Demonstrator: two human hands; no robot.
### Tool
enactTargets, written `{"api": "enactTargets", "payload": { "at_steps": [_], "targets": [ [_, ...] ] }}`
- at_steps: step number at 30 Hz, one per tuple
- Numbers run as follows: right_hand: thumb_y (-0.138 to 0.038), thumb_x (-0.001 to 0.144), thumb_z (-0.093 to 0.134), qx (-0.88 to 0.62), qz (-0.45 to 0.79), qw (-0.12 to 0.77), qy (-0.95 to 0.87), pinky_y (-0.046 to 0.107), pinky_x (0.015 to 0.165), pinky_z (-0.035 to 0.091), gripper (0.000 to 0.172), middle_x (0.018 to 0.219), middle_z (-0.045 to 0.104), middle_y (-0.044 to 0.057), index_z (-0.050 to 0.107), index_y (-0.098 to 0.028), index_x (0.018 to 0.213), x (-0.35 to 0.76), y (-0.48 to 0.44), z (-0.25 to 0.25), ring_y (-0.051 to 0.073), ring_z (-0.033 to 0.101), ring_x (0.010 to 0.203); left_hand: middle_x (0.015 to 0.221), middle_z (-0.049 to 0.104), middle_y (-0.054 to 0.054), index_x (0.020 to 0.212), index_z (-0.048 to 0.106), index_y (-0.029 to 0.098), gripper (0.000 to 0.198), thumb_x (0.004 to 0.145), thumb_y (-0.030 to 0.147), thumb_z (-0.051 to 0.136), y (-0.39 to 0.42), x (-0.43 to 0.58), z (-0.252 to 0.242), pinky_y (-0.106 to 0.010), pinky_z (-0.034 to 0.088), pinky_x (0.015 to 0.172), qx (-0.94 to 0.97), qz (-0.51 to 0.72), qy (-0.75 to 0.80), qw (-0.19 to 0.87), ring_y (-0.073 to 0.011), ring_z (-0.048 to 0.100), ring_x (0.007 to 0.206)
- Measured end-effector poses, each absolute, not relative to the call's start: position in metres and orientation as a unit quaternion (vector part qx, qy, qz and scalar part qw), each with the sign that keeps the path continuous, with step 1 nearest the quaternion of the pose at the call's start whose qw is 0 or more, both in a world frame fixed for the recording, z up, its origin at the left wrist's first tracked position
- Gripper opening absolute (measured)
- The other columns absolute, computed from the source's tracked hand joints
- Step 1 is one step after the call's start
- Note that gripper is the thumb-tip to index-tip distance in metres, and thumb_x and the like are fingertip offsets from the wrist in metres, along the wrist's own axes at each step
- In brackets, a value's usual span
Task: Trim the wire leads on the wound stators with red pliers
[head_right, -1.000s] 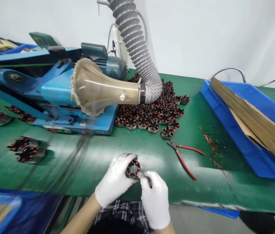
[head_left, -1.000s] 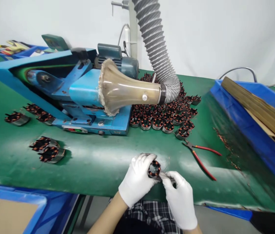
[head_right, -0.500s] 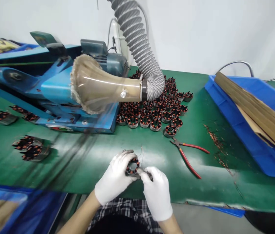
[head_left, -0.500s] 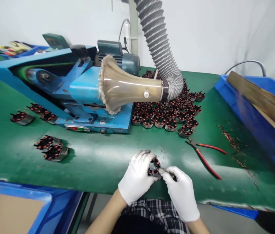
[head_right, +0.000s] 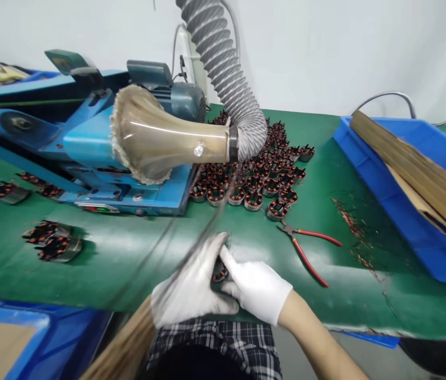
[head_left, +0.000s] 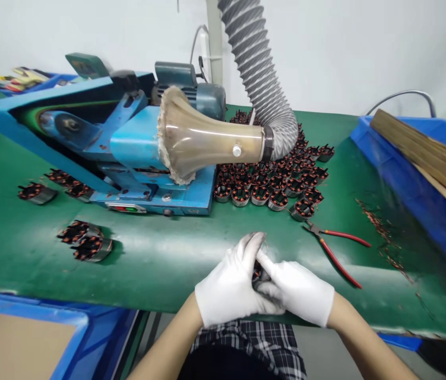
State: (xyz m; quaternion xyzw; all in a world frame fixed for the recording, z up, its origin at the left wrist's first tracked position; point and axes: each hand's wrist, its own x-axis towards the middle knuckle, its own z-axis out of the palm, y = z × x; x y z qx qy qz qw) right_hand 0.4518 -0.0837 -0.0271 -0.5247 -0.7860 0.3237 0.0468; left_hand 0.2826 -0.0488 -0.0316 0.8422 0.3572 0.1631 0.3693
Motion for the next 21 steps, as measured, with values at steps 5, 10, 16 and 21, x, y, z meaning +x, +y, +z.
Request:
{"api": "enactTargets", "payload": {
  "at_steps": [5, 10, 16, 21],
  "targets": [
    [-0.015, 0.084, 0.041, -0.567, 0.257, 0.026, -0.782, 0.026, 0.049, 0.032, 0.043, 0.067, 0.066, 0.005, 0.036, -0.007, 0.126, 0.448, -0.086, -0.038, 0.02, 0.059, 0.055, 0.132, 0.034, -0.011, 0.132, 0.019, 0.023, 0.069, 0.075, 0.024, 0.059, -0.042, 0.285, -0.035, -0.041, 0.039, 0.092, 0.871, 0.11, 0.326, 0.35, -0.0266, 0.042, 0.116],
    [-0.017, 0.088, 0.036, -0.64, 0.193, 0.083, -0.739, 0.027, 0.053, 0.035, 0.022, 0.067, 0.064, 0.005, 0.057, -0.015, 0.095, 0.443, -0.099, -0.049, 0.018, 0.059, 0.055, 0.113, 0.046, -0.006, 0.116, 0.039, 0.022, 0.037, 0.081, 0.018, 0.052, -0.043, 0.288, -0.032, -0.037, 0.043, 0.082, 0.882, 0.068, 0.337, 0.321, -0.0216, 0.051, 0.096],
    [-0.019, 0.088, 0.04, -0.617, 0.394, 0.184, -0.656, 0.023, 0.056, 0.038, 0.015, 0.061, 0.06, -0.002, 0.055, -0.019, 0.083, 0.448, -0.094, -0.047, 0.013, 0.056, 0.055, 0.112, 0.048, -0.004, 0.111, 0.041, 0.022, 0.033, 0.08, 0.019, 0.055, -0.043, 0.291, -0.031, -0.036, 0.04, 0.085, 0.881, 0.043, 0.349, 0.318, -0.0205, 0.048, 0.098],
    [-0.023, 0.085, 0.044, -0.613, 0.449, 0.214, -0.613, 0.023, 0.05, 0.036, 0.02, 0.051, 0.053, -0.004, 0.052, -0.019, 0.067, 0.451, -0.088, -0.047, 0.012, 0.051, 0.046, 0.115, 0.047, -0.004, 0.11, 0.041, 0.021, 0.034, 0.08, 0.014, 0.054, -0.044, 0.293, -0.032, -0.033, 0.039, 0.087, 0.875, 0.052, 0.355, 0.325, -0.0195, 0.046, 0.101]
  ]
}}
